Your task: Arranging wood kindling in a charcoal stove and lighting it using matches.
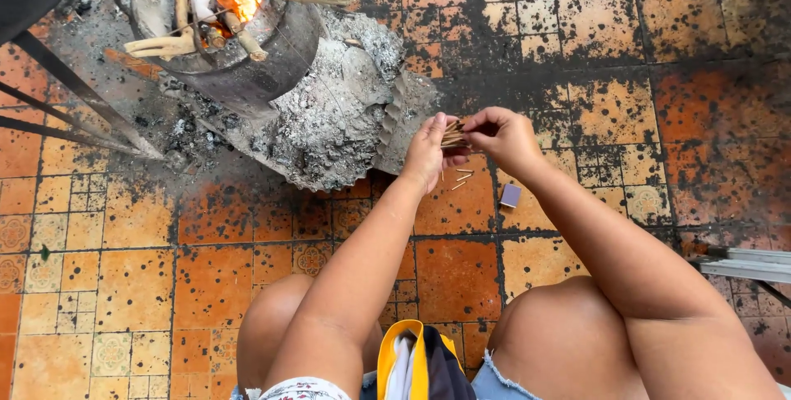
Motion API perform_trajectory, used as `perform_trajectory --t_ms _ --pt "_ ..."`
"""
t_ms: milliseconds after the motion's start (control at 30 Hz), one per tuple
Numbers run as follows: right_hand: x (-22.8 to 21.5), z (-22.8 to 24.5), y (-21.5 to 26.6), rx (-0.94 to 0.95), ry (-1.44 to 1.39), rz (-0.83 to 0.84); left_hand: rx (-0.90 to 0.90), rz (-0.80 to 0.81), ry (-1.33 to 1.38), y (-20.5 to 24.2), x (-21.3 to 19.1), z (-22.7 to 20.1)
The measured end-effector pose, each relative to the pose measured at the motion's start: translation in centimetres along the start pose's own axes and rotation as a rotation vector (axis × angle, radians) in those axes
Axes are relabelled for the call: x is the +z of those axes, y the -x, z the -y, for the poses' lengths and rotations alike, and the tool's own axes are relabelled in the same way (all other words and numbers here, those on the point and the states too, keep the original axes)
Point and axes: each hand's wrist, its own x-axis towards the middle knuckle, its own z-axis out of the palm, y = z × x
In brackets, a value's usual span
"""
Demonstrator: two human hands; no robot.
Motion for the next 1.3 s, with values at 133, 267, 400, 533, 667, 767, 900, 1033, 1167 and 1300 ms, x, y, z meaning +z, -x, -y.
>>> perform_trajectory --t_ms 133,267,400,533,667,767,900,1033,1167,1300 --pt "0.1 -1.8 -0.8 0.008 -0.154 -0.065 0.039 -0.083 -0.007 0.2 -0.1 -0.2" --pt "0.7 -11.1 -3.4 0.018 0.027 -0.107 0.051 -0.133 0.036 0.5 -0.8 -1.9" --pt "4.8 -19.1 -1.7 0.172 0.635 0.291 0.037 -0.134 0.062 0.6 -1.1 -3.1" --pt "7.0 -20.8 -1.7 0.282 0.804 0.419 0.015 -0.115 0.069 0.8 -1.0 -4.1" --pt "8.2 -22.4 -1.5 0.266 0.973 0.443 0.001 -0.092 0.087 -0.1 -2.1 -3.8" --pt "9.1 -25.0 -2.0 0.292 0.962 0.410 -0.010 -0.100 0.086 -0.2 -2.7 -4.0" --pt "9.5 -29.0 -0.5 0.237 0.970 0.460 -0.018 -0.102 0.096 -0.4 -3.2 -3.9" --pt "9.7 -31.8 0.4 -0.217 1.252 0.435 -0.002 -0.096 0.099 -0.6 -2.7 -4.4" --pt "10.1 -33.2 -0.1 -0.330 1.237 0.455 0.006 -0.094 0.099 -0.3 -2.4 -4.6" --pt "10.5 -28.4 -1.7 -0.422 1.183 0.447 0.000 -0.084 0.107 -0.5 -3.3 -4.3"
